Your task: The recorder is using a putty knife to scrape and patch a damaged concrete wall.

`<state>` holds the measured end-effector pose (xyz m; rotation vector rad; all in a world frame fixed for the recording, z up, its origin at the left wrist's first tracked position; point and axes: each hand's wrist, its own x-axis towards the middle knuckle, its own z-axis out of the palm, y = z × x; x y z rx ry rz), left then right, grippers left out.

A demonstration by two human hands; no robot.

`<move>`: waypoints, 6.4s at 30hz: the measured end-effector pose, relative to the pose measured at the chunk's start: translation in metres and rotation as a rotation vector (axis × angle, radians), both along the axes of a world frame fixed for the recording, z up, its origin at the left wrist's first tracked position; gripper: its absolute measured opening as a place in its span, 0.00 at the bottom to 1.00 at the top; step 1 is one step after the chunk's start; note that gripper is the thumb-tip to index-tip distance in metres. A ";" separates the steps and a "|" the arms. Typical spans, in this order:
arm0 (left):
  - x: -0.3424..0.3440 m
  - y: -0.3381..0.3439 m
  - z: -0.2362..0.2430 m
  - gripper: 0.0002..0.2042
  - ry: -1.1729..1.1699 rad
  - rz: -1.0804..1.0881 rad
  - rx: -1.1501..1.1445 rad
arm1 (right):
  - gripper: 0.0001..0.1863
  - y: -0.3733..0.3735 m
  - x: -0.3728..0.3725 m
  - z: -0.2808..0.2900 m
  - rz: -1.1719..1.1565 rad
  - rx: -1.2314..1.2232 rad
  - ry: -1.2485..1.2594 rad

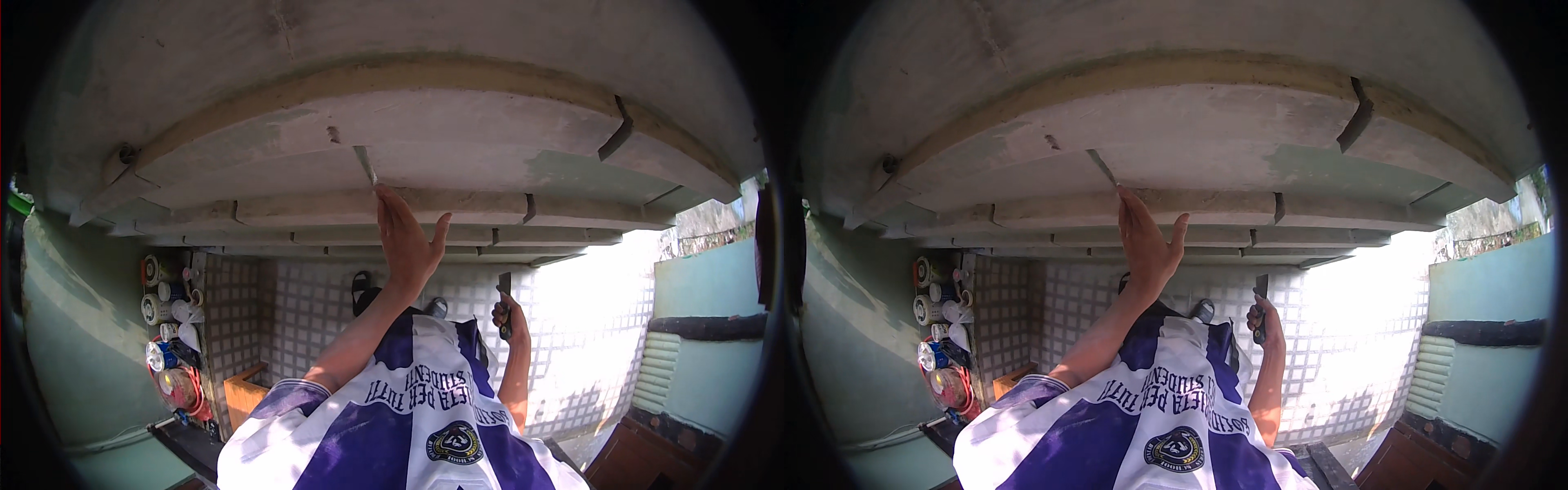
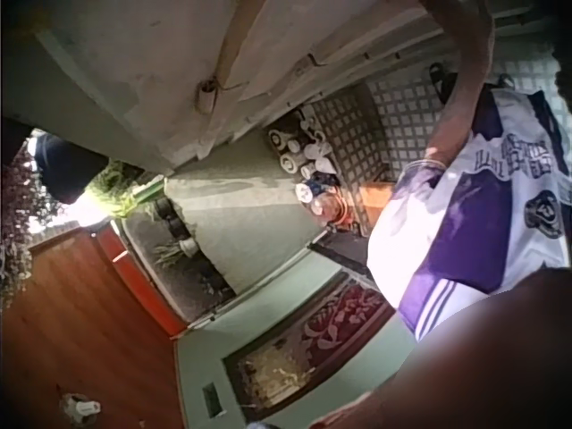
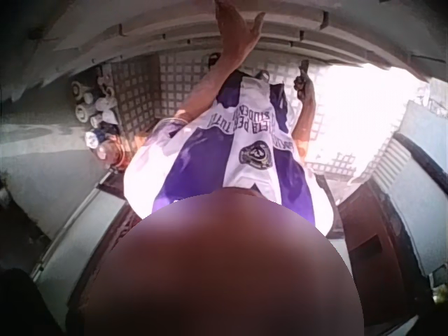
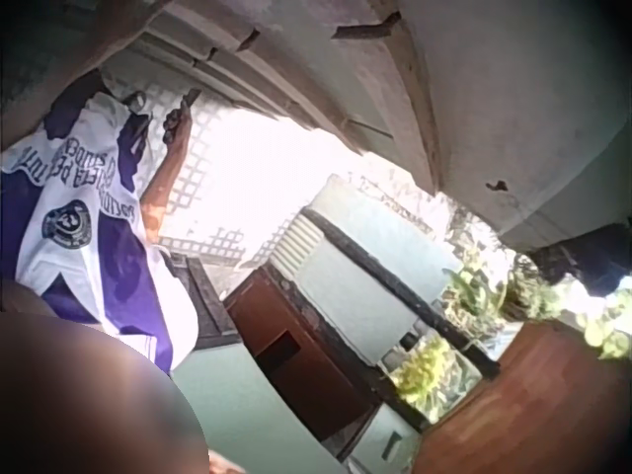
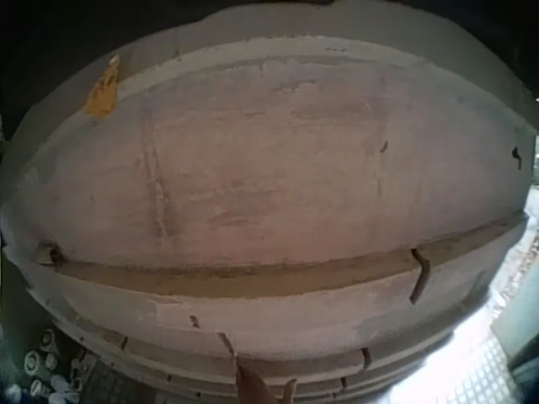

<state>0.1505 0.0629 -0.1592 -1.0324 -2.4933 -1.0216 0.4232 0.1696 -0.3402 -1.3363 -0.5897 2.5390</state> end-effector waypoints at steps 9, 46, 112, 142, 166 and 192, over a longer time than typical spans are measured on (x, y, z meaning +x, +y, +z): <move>0.023 0.019 0.001 0.50 -0.149 -0.069 0.102 | 0.10 0.001 -0.014 0.012 0.048 0.065 0.015; -0.001 -0.045 -0.028 0.41 0.077 -0.092 0.075 | 0.12 -0.022 0.014 0.047 -0.065 0.182 -0.065; -0.218 -0.086 0.030 0.44 0.237 -1.391 -0.541 | 0.26 -0.054 -0.284 0.293 -0.846 1.220 -0.471; -0.206 -0.104 0.038 0.59 -0.032 -1.286 -0.477 | 0.24 -0.069 -0.297 0.289 -0.910 1.217 -0.400; -0.208 -0.098 0.033 0.49 -0.001 -1.295 -0.505 | 0.24 -0.072 -0.294 0.289 -0.855 1.189 -0.358; -0.203 -0.100 0.042 0.39 0.038 -1.290 -0.562 | 0.24 -0.079 -0.277 0.305 -0.836 1.145 -0.343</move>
